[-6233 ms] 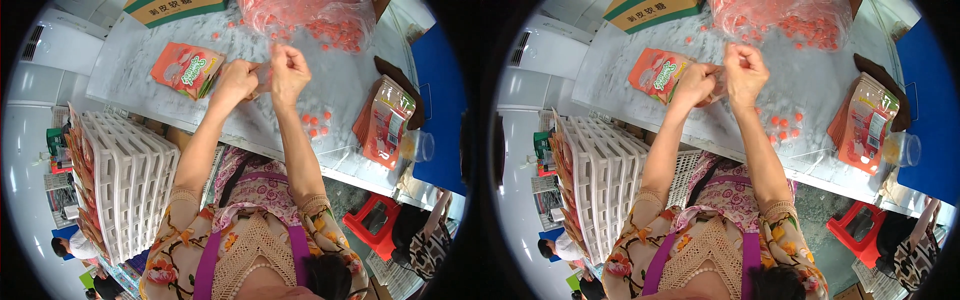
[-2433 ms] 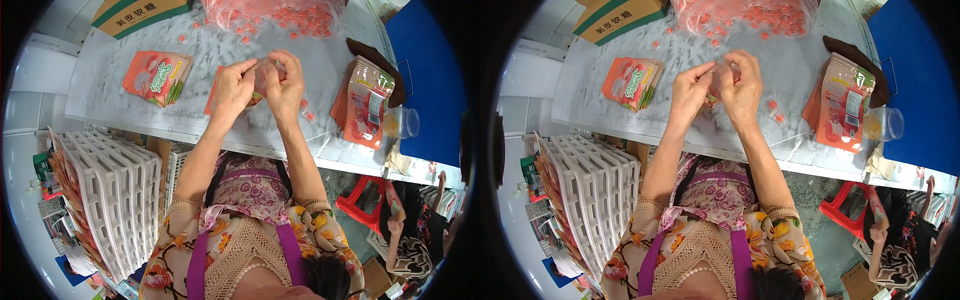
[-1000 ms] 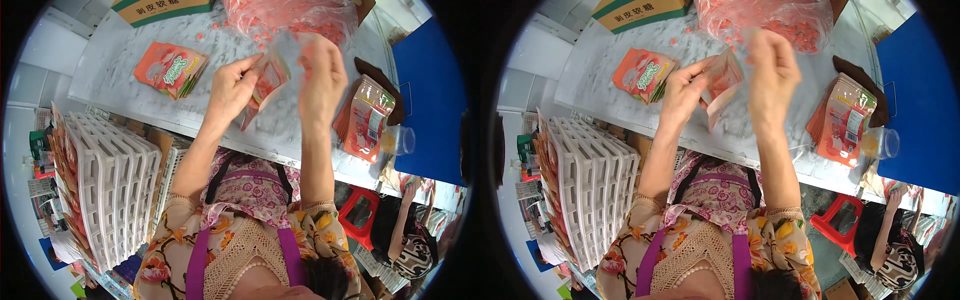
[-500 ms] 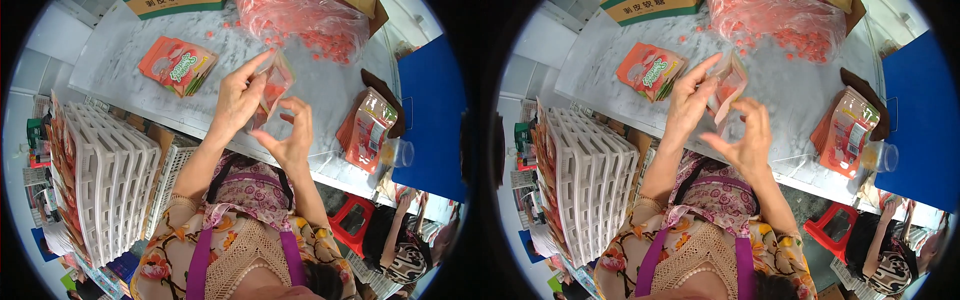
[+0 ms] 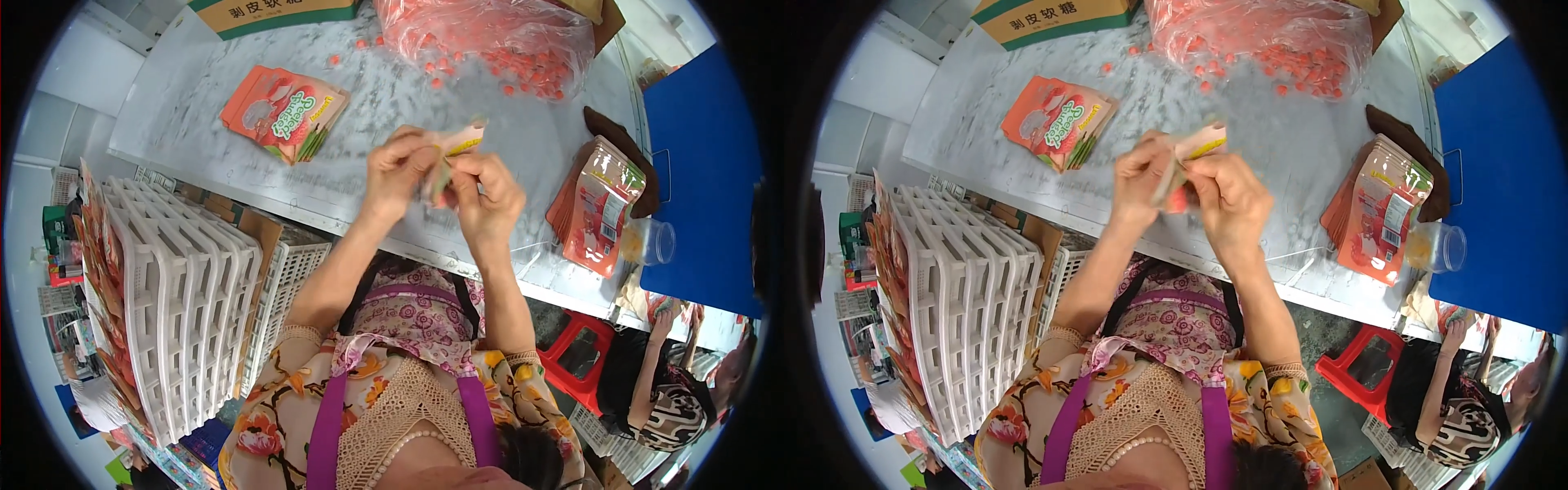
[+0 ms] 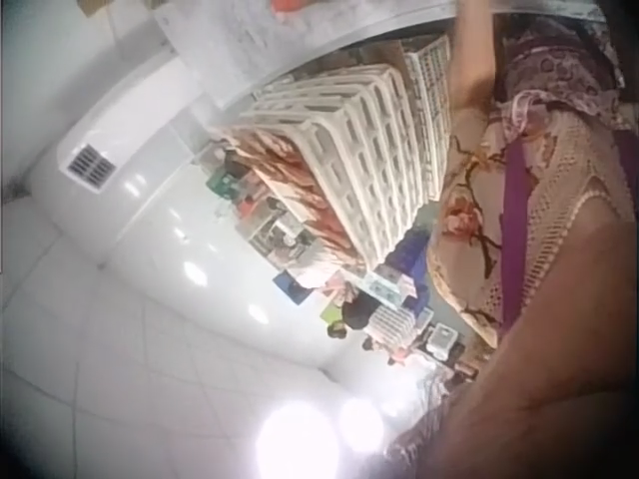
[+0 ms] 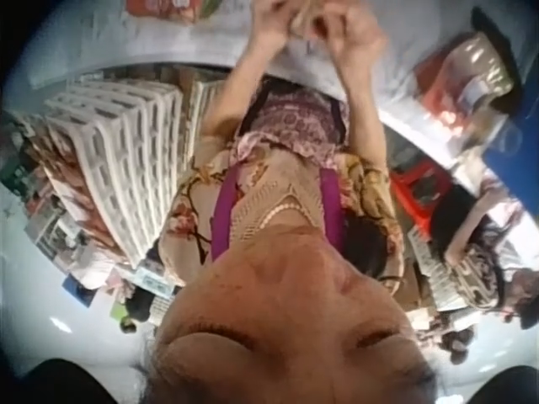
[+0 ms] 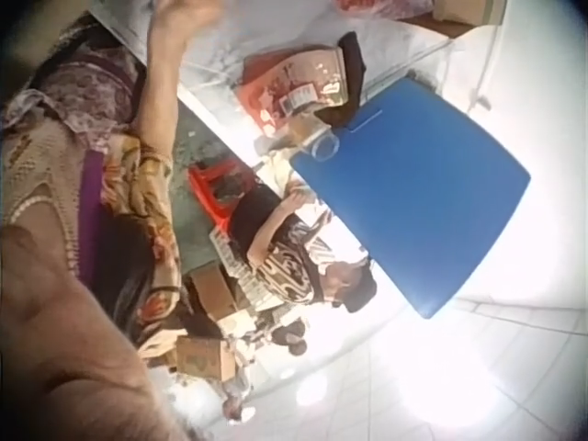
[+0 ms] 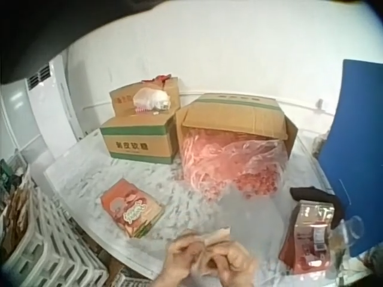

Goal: Manually counting and placing small candies into plastic retail packets and sealing them.

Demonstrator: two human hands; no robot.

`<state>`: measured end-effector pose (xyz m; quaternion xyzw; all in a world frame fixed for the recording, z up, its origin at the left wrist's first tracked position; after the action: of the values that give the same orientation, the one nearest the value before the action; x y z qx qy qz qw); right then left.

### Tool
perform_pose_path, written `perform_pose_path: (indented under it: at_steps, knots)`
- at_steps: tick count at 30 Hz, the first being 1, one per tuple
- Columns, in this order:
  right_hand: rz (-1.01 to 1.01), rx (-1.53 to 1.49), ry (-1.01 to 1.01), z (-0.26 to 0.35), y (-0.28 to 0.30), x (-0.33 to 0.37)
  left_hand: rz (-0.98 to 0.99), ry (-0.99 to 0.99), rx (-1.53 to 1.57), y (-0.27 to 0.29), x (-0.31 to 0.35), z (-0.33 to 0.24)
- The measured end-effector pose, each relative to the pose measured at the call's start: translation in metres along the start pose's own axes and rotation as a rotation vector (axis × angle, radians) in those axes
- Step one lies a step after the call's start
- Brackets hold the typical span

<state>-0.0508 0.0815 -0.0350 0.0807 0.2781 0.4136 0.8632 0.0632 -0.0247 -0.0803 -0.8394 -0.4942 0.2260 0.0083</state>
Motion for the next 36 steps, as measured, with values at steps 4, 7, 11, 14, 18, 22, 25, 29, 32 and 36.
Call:
perform_pose_path:
  at_steps: [4,7,11,14,18,22,25,29,32,36]
  knots:
    - [-0.117,-0.159,-0.336,-0.035,0.036,-0.014,-0.141,-0.080,0.177,0.029,-0.001,0.007]
    - [-0.183,-0.328,-0.389,-0.035,0.020,-0.015,-0.253,-0.159,0.285,0.020,-0.007,0.005]
    - [0.033,-0.010,-0.088,-0.007,-0.006,-0.007,-0.041,-0.336,-0.197,-0.004,-0.001,-0.020]
    - [-0.073,-0.388,-0.281,-0.038,0.020,-0.018,-0.204,-0.176,0.039,0.036,-0.007,-0.002]
    - [-0.081,-0.441,-0.383,-0.033,0.028,-0.023,-0.071,-0.076,0.251,0.040,-0.013,-0.020]
    - [0.015,-0.513,-0.366,-0.020,0.020,-0.021,0.255,0.045,0.107,0.032,-0.016,-0.043]
    - [-0.027,-0.529,-0.364,-0.016,0.017,-0.022,0.216,0.056,-0.026,0.046,-0.014,-0.028]
    - [0.052,-0.026,-0.066,0.004,0.026,-0.040,0.081,0.022,-0.038,0.041,-0.008,-0.029]
    - [0.221,0.269,0.073,0.024,0.025,-0.050,0.180,-0.003,-0.152,0.030,-0.004,-0.039]
    - [0.511,0.295,-0.134,0.027,0.019,-0.054,0.225,-0.014,-0.154,0.022,-0.003,-0.041]
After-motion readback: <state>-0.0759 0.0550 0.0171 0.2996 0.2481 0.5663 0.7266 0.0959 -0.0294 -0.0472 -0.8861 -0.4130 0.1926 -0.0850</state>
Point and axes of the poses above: each hand's wrist, its own x-axis away from the middle knuckle, its own y-axis out of the back of the hand, z = x × y, the point moved 2 cm from there along -x, towards the middle knuckle, and after that the axes turned 12 degrees about -y, right-handed, at the moved point
